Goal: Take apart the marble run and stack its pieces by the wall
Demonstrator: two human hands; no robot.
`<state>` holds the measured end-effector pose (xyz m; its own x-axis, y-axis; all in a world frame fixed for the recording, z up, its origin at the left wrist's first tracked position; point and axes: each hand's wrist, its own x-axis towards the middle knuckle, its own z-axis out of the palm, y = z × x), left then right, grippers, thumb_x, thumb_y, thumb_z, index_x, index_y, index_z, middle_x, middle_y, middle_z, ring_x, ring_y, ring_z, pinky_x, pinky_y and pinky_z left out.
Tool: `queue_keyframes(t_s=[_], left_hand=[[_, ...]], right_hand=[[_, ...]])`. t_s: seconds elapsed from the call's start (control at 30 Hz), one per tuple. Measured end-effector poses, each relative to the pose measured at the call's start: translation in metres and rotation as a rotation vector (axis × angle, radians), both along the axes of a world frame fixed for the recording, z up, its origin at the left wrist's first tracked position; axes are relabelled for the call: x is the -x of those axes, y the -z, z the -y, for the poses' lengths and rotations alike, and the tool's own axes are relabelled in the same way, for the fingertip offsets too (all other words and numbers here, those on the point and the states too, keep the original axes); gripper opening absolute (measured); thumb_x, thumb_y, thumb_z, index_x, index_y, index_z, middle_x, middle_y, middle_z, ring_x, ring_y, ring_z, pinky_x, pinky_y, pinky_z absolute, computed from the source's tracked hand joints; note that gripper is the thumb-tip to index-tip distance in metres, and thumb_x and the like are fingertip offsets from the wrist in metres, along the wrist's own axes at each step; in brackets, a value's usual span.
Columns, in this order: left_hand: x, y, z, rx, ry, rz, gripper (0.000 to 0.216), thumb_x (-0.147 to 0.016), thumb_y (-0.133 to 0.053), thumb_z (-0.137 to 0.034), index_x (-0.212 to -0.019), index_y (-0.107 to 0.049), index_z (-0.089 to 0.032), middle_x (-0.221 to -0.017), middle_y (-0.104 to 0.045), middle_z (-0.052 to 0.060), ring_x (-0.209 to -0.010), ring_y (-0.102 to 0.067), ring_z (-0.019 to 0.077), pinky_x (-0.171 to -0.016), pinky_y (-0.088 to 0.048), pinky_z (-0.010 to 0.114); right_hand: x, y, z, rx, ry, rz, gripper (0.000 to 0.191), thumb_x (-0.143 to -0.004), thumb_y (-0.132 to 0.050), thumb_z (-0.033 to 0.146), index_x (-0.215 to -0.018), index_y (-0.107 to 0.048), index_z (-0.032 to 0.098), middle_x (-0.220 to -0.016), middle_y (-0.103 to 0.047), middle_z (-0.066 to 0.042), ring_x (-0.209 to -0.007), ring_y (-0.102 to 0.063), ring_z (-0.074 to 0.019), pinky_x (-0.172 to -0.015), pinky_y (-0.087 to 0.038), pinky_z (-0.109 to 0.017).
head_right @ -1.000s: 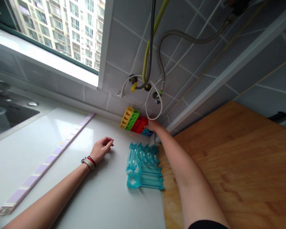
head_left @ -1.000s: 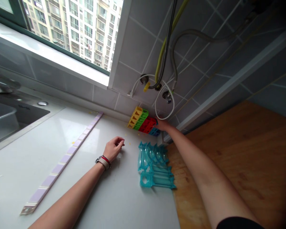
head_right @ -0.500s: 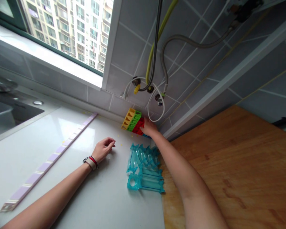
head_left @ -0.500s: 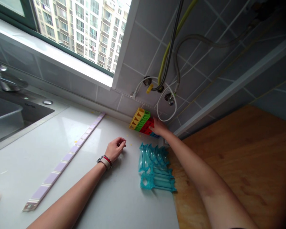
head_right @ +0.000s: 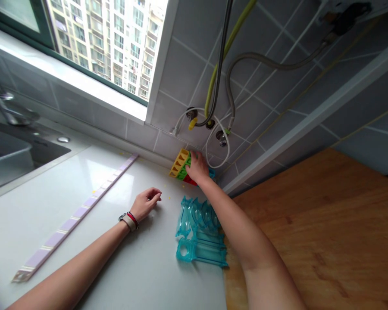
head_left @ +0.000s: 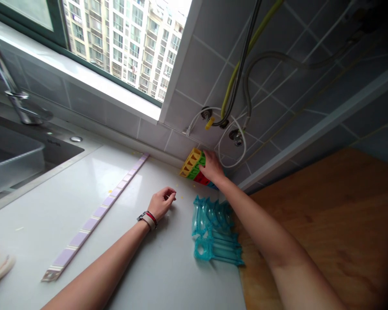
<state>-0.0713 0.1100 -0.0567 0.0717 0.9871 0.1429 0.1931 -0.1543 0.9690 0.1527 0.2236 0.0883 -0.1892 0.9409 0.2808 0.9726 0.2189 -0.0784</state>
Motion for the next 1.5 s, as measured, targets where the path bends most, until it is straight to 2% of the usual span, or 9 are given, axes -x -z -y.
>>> queue_keyframes(t_s=[0.13, 0.23, 0.47, 0.7, 0.97, 1.27, 1.5], left_hand=[[0.000, -0.001, 0.000, -0.004, -0.005, 0.001, 0.024, -0.089, -0.058, -0.042, -0.093, -0.070, -0.022, -0.077, -0.077, 0.003, -0.064, -0.068, 0.0183, -0.061, -0.049, 0.028], [0.000, -0.001, 0.001, -0.002, -0.008, -0.001, 0.023, -0.089, -0.058, -0.042, -0.092, -0.070, -0.022, -0.076, -0.077, 0.002, -0.063, -0.068, 0.0181, -0.061, -0.049, 0.028], [-0.001, -0.001, 0.001, 0.009, 0.000, -0.006, 0.024, -0.090, -0.057, -0.042, -0.093, -0.070, -0.022, -0.077, -0.076, 0.002, -0.062, -0.067, 0.0177, -0.063, -0.050, 0.028], [0.000, -0.001, 0.001, 0.008, 0.006, -0.012, 0.024, -0.091, -0.057, -0.043, -0.094, -0.070, -0.022, -0.077, -0.077, 0.002, -0.063, -0.067, 0.0176, -0.063, -0.050, 0.028], [0.000, -0.003, 0.002, 0.005, -0.004, -0.032, 0.024, -0.091, -0.057, -0.041, -0.093, -0.070, -0.022, -0.076, -0.076, 0.001, -0.064, -0.066, 0.0172, -0.064, -0.049, 0.027], [0.000, -0.003, 0.002, 0.001, -0.020, -0.046, 0.023, -0.091, -0.057, -0.041, -0.092, -0.070, -0.022, -0.076, -0.076, 0.001, -0.062, -0.065, 0.0165, -0.064, -0.049, 0.028], [0.000, 0.001, 0.000, -0.009, -0.036, -0.043, 0.020, -0.090, -0.059, -0.039, -0.093, -0.069, -0.022, -0.081, -0.075, 0.002, -0.063, -0.065, 0.0166, -0.063, -0.050, 0.028]], right_hand=[[0.005, -0.001, -0.010, -0.025, -0.110, 0.033, 0.061, -0.085, -0.070, 0.018, -0.142, -0.052, 0.027, -0.149, -0.042, -0.012, -0.138, -0.043, -0.0333, -0.116, -0.038, -0.050], [0.006, 0.005, -0.016, -0.044, -0.126, 0.036, 0.057, -0.083, -0.070, 0.012, -0.137, -0.056, 0.024, -0.144, -0.045, -0.013, -0.138, -0.042, -0.0328, -0.117, -0.037, -0.050], [0.005, 0.017, -0.023, -0.044, -0.131, 0.011, 0.051, -0.085, -0.064, 0.009, -0.134, -0.056, 0.022, -0.137, -0.050, -0.013, -0.130, -0.052, -0.0291, -0.113, -0.042, -0.046], [0.005, 0.024, -0.024, -0.051, -0.121, -0.037, 0.053, -0.083, -0.056, 0.000, -0.131, -0.056, 0.023, -0.145, -0.047, -0.013, -0.128, -0.055, -0.0281, -0.109, -0.045, -0.043], [-0.002, 0.026, -0.022, -0.084, -0.218, -0.091, 0.049, -0.080, -0.061, 0.001, -0.126, -0.059, 0.018, -0.142, -0.048, -0.015, -0.136, -0.048, -0.0277, -0.117, -0.038, -0.043], [-0.008, 0.027, -0.022, -0.098, -0.304, -0.144, 0.045, -0.079, -0.062, 0.001, -0.120, -0.062, 0.020, -0.138, -0.052, -0.013, -0.128, -0.054, -0.0258, -0.112, -0.043, -0.043], [-0.008, 0.023, -0.028, -0.114, -0.299, -0.187, 0.049, -0.081, -0.060, 0.003, -0.128, -0.059, 0.016, -0.130, -0.056, -0.013, -0.124, -0.056, -0.0252, -0.111, -0.043, -0.039]])
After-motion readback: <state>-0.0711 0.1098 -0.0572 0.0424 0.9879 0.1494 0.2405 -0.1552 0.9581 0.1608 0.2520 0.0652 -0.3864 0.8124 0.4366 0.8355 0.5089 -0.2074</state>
